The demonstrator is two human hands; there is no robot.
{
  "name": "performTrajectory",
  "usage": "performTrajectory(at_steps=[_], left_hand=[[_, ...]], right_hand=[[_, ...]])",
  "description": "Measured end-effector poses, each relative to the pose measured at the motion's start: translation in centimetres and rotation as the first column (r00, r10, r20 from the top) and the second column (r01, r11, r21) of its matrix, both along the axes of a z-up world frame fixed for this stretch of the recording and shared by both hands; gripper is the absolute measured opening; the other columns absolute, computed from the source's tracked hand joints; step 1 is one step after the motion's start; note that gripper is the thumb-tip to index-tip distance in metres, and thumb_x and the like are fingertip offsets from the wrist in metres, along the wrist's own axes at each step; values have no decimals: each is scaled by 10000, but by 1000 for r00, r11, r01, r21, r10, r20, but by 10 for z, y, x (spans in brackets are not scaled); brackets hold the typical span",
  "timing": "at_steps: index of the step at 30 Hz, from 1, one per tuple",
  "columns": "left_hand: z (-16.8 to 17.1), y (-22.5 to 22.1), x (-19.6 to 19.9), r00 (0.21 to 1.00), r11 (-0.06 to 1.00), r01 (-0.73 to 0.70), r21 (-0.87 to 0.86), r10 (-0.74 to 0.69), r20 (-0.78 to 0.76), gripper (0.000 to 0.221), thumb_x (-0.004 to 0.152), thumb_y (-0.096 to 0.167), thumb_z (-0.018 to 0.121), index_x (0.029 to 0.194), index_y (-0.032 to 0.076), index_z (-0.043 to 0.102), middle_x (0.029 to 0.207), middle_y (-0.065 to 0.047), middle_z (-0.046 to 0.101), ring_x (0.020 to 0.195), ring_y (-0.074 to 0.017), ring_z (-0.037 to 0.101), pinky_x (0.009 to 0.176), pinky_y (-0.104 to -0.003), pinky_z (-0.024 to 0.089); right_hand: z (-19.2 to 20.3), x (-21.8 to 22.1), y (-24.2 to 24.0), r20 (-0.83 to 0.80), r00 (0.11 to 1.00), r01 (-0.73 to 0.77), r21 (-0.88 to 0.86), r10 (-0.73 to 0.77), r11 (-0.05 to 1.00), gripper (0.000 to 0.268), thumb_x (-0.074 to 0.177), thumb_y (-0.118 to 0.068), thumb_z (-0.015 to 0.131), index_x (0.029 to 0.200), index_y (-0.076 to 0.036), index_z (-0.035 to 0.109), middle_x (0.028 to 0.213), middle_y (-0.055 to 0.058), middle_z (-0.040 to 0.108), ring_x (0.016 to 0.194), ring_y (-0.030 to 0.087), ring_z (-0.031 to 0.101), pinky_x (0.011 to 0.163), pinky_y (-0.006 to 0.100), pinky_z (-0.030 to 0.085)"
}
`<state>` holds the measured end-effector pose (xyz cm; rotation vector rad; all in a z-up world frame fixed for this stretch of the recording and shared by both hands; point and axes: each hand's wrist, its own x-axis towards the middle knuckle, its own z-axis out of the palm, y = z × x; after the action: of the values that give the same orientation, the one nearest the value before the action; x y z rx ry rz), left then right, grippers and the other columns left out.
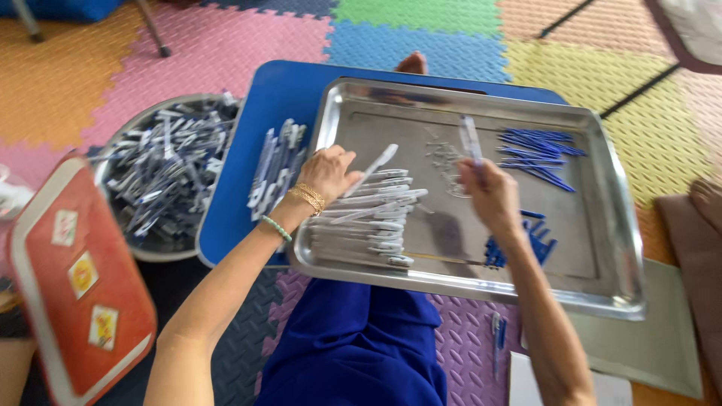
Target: The person assembles ballpoint pens by picking up pen barrels from a tray and a bowl, inserting blue ink cartridges, and then snapping on the pen caps.
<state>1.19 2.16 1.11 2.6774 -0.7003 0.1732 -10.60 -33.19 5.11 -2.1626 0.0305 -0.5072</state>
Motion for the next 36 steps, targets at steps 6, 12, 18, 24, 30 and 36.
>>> performTrajectory(at_steps=[6, 12, 18, 24, 30, 36], left_hand=[[-21, -30, 28, 985, 975, 79, 209, -45, -165, 344, 1047, 268, 670, 1347, 404, 769, 1241, -18, 777, 1198, -319, 757, 1014, -468, 643], [-20, -5, 18, 993, 964, -25, 265, 54, -102, 438, 1096, 336, 628, 1508, 486, 620, 1508, 65, 627, 1381, -263, 659, 1104, -465, 607], [-62, 124, 30, 939, 905, -336, 261, 345, 11, 534, 1009, 521, 697, 1475, 259, 693, 1441, -118, 708, 1342, -440, 684, 1114, -601, 562], [-56, 125, 23, 931, 932, -291, 218, 328, -160, 546, 1037, 569, 630, 1467, 258, 758, 1392, -117, 745, 1302, -385, 750, 1088, -525, 612], [-25, 137, -7, 943, 948, -265, 175, 293, -161, 609, 950, 512, 774, 1438, 148, 757, 1412, -155, 720, 1358, -404, 700, 1131, -515, 566], [-24, 127, -17, 909, 942, -297, 155, 329, -255, 435, 889, 480, 811, 1183, 160, 838, 1171, -154, 821, 1235, -382, 762, 1035, -524, 614]], right_hand=[[9, -10, 38, 43, 999, -49, 499, 32, 865, 405, 1197, -393, 533, 1018, -83, 722, 754, 108, 742, 619, 166, 688, 606, 281, 560], [21, -51, 18, -30, 1000, 18, 591, 0, 806, 634, 1200, -601, 284, 1056, -100, 645, 676, 77, 612, 499, 138, 587, 459, 229, 374], [8, -81, -5, -9, 1000, 26, 706, -28, 708, 559, 1218, -566, 343, 1077, -89, 599, 646, 81, 540, 405, 125, 437, 379, 228, 320], [-9, -81, 8, -47, 999, 38, 722, -6, 691, 519, 1223, -525, 371, 1074, -94, 621, 649, 77, 542, 399, 126, 476, 369, 216, 325], [-39, -80, -10, -101, 992, 127, 660, -80, 740, 529, 1215, -549, 430, 1012, -135, 689, 642, 58, 610, 432, 141, 562, 351, 227, 343], [-44, -81, -6, -69, 997, 62, 719, -18, 692, 523, 1272, -508, 401, 1058, -107, 660, 668, 63, 528, 442, 136, 519, 389, 219, 315]])
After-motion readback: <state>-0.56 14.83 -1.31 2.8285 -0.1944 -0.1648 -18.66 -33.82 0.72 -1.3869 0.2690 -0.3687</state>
